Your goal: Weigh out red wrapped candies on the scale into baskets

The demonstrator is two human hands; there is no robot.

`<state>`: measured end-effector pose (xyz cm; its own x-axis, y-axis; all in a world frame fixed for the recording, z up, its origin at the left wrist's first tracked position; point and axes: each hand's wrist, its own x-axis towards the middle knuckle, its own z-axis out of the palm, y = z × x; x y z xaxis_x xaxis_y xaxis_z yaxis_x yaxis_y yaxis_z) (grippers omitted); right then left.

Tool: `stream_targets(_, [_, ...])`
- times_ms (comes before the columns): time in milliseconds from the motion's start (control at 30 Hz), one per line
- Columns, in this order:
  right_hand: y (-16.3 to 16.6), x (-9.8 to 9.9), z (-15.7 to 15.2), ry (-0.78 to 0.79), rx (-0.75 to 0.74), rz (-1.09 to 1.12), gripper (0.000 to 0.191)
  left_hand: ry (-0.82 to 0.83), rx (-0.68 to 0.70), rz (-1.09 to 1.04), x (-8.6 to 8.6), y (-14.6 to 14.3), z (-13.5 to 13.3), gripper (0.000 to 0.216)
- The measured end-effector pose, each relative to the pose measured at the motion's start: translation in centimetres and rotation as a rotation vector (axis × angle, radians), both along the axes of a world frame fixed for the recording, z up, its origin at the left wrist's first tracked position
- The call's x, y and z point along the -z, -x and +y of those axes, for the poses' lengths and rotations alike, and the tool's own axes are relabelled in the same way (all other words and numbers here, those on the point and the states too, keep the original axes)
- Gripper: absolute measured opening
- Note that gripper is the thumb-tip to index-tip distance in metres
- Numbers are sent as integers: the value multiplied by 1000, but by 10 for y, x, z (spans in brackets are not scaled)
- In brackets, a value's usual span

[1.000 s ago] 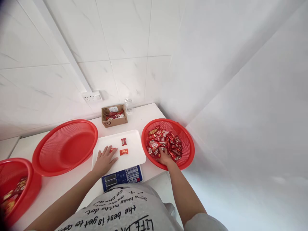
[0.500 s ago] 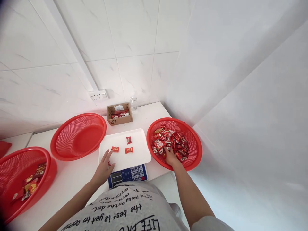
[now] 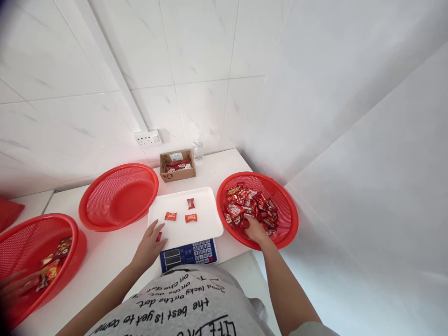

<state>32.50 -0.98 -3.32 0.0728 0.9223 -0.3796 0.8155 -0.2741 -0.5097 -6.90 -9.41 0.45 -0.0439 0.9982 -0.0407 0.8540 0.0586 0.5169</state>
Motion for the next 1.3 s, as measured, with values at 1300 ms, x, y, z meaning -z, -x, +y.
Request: stream_targets(1300, [142,-76,-25,263,-53,920,61,112,35,-119,-16,-20,6,28])
